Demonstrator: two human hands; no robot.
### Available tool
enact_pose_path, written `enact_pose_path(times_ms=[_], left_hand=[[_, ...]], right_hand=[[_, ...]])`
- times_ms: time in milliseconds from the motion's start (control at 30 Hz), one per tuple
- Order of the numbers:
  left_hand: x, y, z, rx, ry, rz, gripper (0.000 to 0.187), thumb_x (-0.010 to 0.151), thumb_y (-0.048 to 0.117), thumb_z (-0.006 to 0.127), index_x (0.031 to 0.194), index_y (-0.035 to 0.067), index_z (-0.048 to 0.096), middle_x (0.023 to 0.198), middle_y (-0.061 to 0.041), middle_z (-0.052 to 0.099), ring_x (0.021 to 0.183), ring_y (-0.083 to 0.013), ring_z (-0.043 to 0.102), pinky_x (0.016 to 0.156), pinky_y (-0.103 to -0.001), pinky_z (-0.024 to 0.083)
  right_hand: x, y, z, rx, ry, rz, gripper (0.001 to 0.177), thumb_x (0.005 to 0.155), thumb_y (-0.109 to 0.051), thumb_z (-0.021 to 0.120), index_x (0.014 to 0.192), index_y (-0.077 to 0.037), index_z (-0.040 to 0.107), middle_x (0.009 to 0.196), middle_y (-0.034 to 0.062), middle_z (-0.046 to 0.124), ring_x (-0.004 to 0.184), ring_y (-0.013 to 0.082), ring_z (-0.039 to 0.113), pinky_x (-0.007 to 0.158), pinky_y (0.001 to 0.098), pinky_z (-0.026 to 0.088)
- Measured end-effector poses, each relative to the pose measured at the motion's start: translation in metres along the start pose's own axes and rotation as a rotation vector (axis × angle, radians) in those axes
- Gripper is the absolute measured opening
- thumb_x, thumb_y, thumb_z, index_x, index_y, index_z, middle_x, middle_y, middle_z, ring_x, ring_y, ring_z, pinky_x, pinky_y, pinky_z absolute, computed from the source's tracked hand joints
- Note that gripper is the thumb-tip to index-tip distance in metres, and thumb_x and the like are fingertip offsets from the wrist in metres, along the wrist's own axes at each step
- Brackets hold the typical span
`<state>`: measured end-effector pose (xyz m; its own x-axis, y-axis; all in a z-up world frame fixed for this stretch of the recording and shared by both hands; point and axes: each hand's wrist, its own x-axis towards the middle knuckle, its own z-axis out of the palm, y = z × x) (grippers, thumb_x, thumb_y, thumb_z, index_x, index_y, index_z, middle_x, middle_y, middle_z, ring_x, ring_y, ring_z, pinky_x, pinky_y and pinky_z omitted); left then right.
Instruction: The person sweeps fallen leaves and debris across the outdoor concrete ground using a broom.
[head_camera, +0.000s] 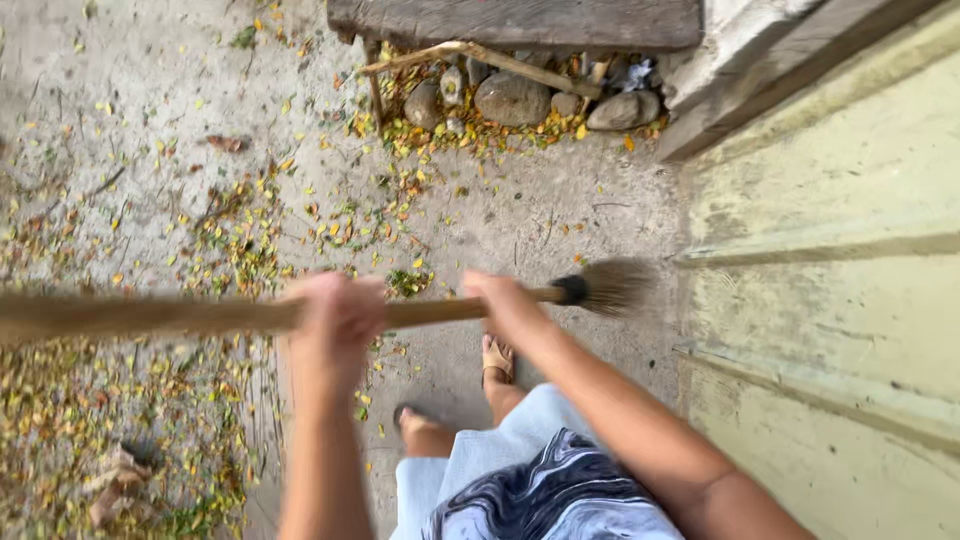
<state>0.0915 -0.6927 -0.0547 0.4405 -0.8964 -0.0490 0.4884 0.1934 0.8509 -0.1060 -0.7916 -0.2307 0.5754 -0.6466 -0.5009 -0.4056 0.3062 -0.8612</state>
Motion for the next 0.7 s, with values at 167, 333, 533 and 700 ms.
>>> enact_pose_path(times_ms=[167, 333, 533, 700], left_hand=[[0.013, -0.02, 0.015, 0.41, -0.018, 0.142, 0.037, 0.108, 0.029, 0.062, 0.08, 0.006, 0.057, 0.07, -0.004, 0.058, 0.061, -0.0132, 0.055, 0.058, -0.03, 0.048], [0.029, 0.086, 0.017, 0.466, -0.013, 0.52, 0.035, 0.108, 0.02, 0.059, 0.074, 0.012, 0.053, 0.056, -0.002, 0.053, 0.046, -0.0107, 0.046, 0.071, -0.038, 0.052], [0.092, 0.051, 0.008, 0.225, -0.084, 0.36, 0.042, 0.11, 0.027, 0.063, 0.074, 0.009, 0.051, 0.054, -0.002, 0.047, 0.046, -0.0122, 0.043, 0.083, -0.043, 0.054], [0.155, -0.041, -0.013, 0.201, 0.117, -0.06, 0.031, 0.105, 0.019, 0.055, 0.078, 0.004, 0.058, 0.073, -0.008, 0.059, 0.063, -0.0145, 0.054, 0.065, -0.032, 0.051]], right_hand=[[0.051, 0.007, 0.003, -0.353, -0.082, -0.501, 0.017, 0.079, 0.002, 0.063, 0.089, -0.008, 0.054, 0.072, 0.0035, 0.053, 0.067, 0.0135, 0.049, 0.059, 0.0332, 0.042], [0.067, -0.098, 0.054, -0.153, -0.23, -0.354, 0.012, 0.092, 0.001, 0.06, 0.095, -0.007, 0.051, 0.077, 0.0051, 0.05, 0.072, 0.0168, 0.047, 0.062, 0.037, 0.038], [0.099, -0.103, -0.008, 0.53, -0.177, 0.153, 0.028, 0.11, -0.024, 0.059, 0.092, -0.003, 0.054, 0.072, 0.0035, 0.05, 0.067, 0.0287, 0.038, 0.062, 0.0453, 0.037], [0.156, -0.065, -0.074, -0.737, -0.03, -0.139, 0.01, 0.09, -0.01, 0.066, 0.095, -0.011, 0.057, 0.08, 0.0153, 0.067, 0.067, 0.0231, 0.06, 0.067, 0.0406, 0.048]])
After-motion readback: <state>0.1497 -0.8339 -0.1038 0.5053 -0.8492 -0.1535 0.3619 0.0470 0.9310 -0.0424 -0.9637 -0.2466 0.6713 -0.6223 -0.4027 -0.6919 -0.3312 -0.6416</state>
